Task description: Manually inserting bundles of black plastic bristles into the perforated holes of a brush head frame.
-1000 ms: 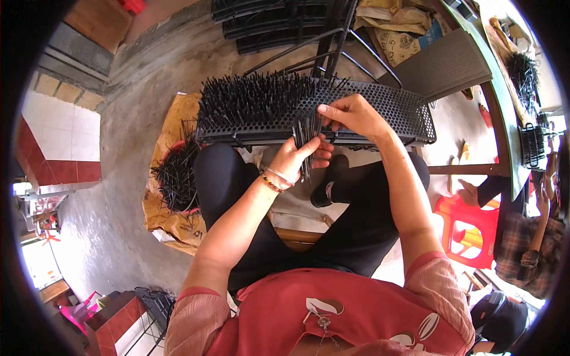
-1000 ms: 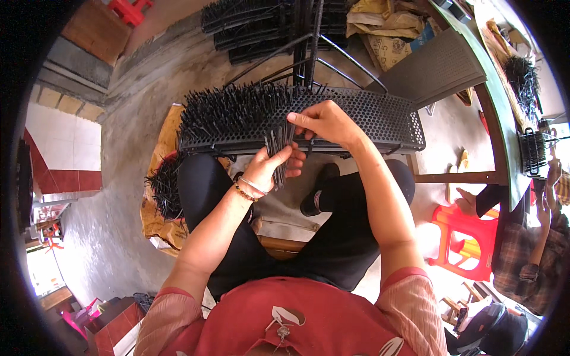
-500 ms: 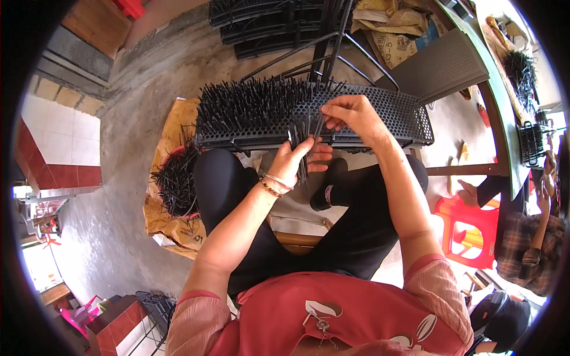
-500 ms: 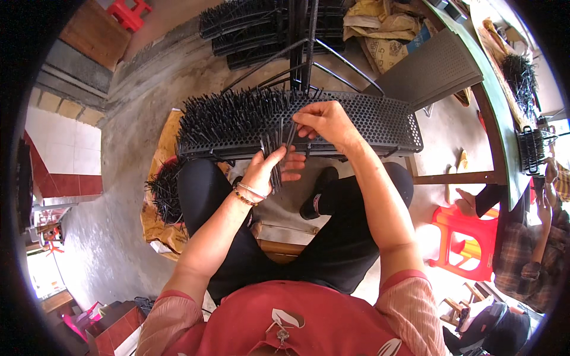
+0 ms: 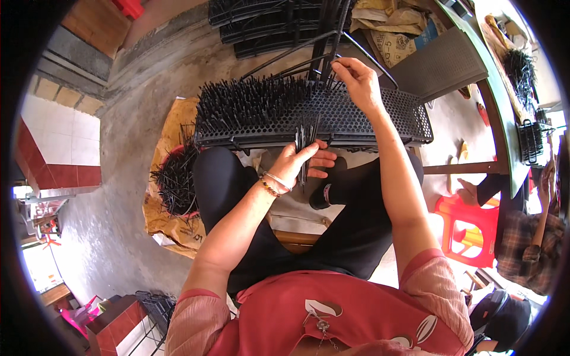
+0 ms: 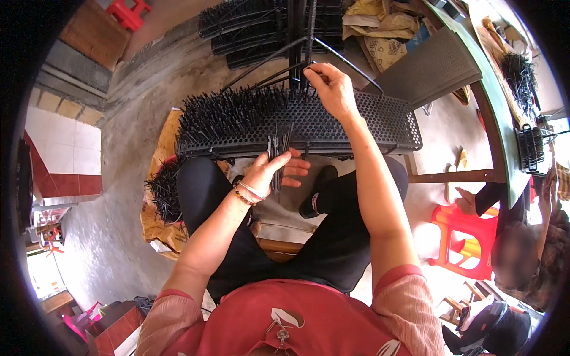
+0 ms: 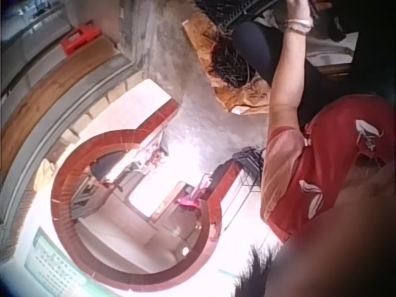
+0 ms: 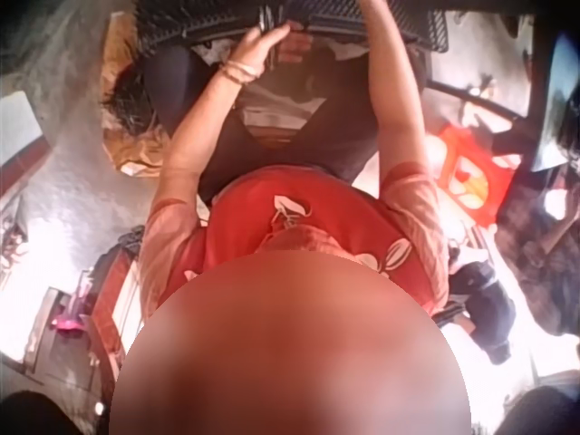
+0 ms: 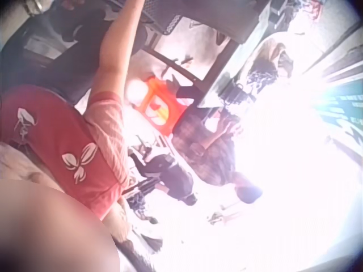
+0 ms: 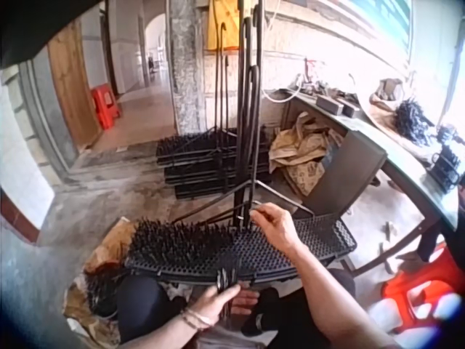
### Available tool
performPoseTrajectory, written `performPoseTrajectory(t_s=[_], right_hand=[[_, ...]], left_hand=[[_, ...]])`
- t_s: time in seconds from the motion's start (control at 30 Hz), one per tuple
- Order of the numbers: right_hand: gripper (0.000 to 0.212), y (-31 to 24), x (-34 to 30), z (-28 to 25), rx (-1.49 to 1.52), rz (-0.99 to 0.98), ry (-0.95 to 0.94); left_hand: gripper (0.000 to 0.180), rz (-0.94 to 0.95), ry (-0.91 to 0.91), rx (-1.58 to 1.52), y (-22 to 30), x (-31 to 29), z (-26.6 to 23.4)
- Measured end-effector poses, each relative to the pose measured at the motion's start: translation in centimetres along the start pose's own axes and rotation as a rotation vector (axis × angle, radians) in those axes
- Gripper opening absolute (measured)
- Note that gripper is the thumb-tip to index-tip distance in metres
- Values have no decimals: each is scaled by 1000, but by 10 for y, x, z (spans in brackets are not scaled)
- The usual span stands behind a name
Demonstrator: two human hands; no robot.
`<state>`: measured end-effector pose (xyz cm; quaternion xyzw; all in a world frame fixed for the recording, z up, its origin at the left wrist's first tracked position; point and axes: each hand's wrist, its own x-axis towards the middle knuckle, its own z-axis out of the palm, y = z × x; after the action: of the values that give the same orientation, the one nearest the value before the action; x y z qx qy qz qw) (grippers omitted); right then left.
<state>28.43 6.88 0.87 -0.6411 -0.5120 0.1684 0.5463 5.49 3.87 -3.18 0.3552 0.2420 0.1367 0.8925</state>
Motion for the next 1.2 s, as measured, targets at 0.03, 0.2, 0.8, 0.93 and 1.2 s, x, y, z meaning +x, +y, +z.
performPoseTrajectory(t_s=[0.03,0.2,0.8,0.93,1.2], right_hand=[[19,1,1,0,34,13,-13],[22,10,5,1,1,1,-39],[19,9,3,3,-31,-79,-50],[19,6,1,3,-30,-86,-35],[19,14,2,5,-33,-17,-16]], left_hand=[[35,-1,-1,7,0,0,0],[35,-19,-17,7,-1,-1,1],[36,-69,-29,0,-3,-1,-2],[35,-74,-20,8,-2,-1,-2],[34,-76,-22,-1,-4,0,-4]])
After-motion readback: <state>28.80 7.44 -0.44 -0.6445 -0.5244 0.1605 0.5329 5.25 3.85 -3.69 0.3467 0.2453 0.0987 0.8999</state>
